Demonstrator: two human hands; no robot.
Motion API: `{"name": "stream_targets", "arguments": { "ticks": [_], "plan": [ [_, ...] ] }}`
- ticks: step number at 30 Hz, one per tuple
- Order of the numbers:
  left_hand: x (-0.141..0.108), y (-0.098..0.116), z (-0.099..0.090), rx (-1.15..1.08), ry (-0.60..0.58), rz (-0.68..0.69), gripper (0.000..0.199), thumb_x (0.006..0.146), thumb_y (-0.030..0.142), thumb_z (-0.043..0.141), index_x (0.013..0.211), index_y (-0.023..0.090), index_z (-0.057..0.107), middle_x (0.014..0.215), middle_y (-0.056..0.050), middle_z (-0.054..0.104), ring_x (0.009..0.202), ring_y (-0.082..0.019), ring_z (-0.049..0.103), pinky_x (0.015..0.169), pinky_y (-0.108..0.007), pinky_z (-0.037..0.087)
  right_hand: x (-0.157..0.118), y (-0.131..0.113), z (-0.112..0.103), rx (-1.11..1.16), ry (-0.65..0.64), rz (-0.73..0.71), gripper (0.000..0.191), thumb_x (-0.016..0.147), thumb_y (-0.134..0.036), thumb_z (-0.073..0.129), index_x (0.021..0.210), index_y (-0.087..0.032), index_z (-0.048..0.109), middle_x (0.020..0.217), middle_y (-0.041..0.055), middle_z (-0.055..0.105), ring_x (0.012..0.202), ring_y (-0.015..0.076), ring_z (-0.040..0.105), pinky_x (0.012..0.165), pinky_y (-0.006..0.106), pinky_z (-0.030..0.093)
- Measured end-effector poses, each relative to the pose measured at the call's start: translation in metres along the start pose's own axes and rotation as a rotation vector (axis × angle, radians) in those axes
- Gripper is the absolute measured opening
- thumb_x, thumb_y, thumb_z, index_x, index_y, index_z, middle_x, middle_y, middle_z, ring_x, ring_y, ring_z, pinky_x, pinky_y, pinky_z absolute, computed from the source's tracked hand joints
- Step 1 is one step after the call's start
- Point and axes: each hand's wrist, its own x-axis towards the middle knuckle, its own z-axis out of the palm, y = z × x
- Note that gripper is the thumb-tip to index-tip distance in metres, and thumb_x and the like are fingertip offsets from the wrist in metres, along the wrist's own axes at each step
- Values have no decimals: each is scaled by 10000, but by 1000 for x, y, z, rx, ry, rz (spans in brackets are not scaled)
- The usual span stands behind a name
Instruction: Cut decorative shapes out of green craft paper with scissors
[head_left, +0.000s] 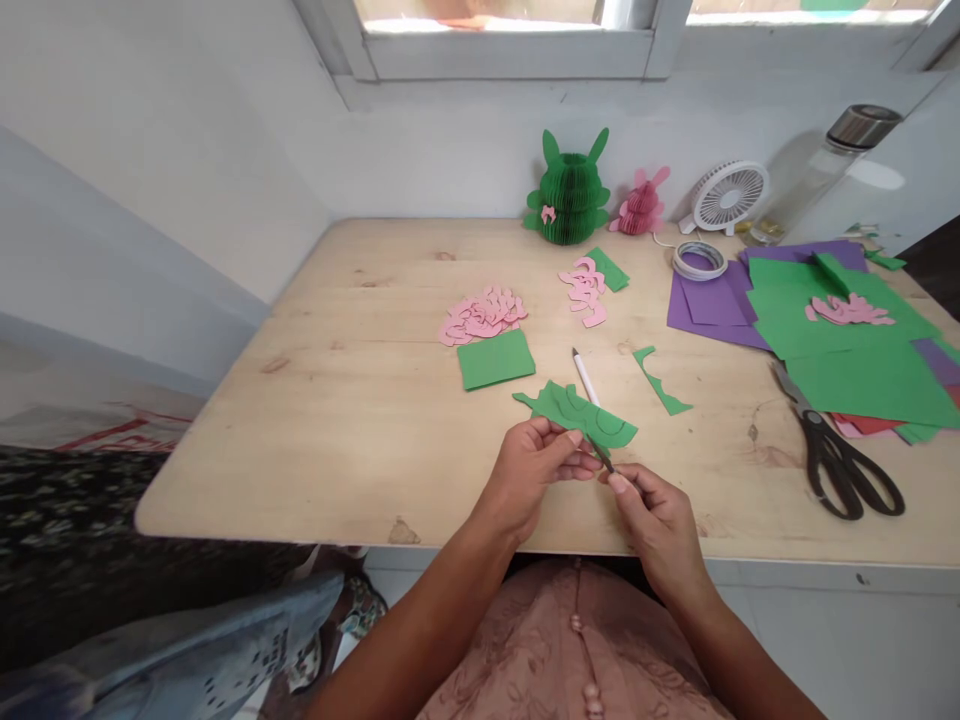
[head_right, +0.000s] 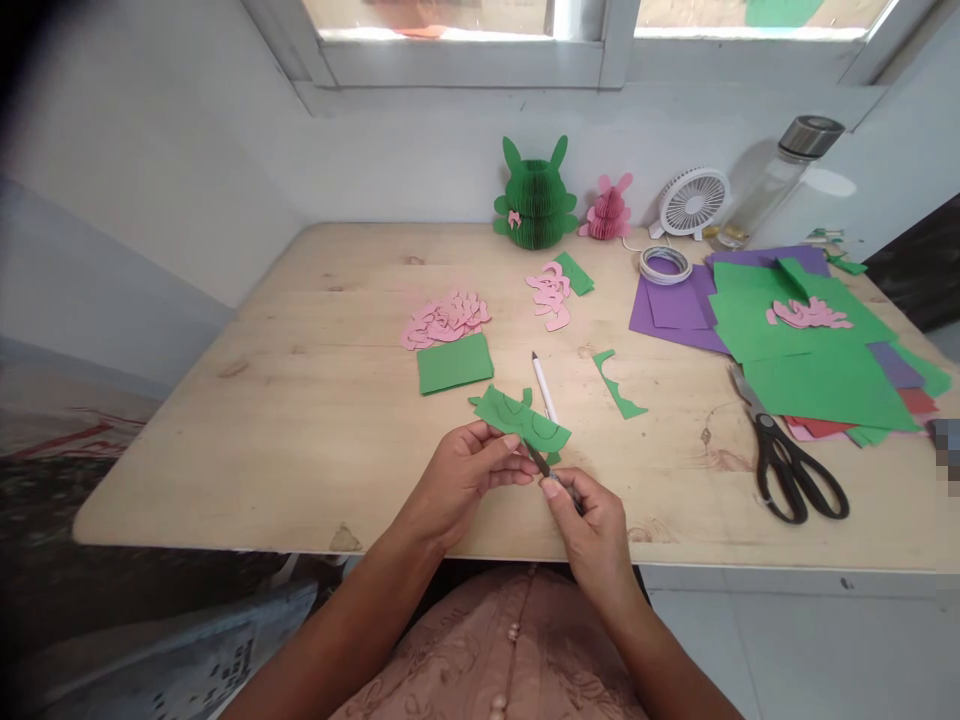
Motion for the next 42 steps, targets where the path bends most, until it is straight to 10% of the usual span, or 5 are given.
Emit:
{"name": "stream_targets", "arguments": {
  "ticks": [16,28,42],
  "plan": [
    [1,-3,1,-72,45,1,187,698,263,713,760,107,631,722,-82,703,613,-142,650,654,-276,529,-1,-7,-2,51,-16,84,264,820,-419,601,840,-176,702,744,24,649,702,188,540,624,262,406],
    [-4,-8,5,-191,88,-9,185,675,259,737,732,110,643,741,-75,696,665,-157,654,687,-301,532,5,-13,-8,374,185,150,433,714,-412,733,1041,-143,643,498,-112,249,441,74,152,411,223,99],
    [-20,-7,-5,-85,131,104,363,654,271,760,988,184,648,925,-52,679,804,-173,640,709,-301,520,44,-45,-15,319,-16,113,276,651,-326,762,616,-191,525,482,-105,291,409,53,168,388,228,121]
  ]
}}
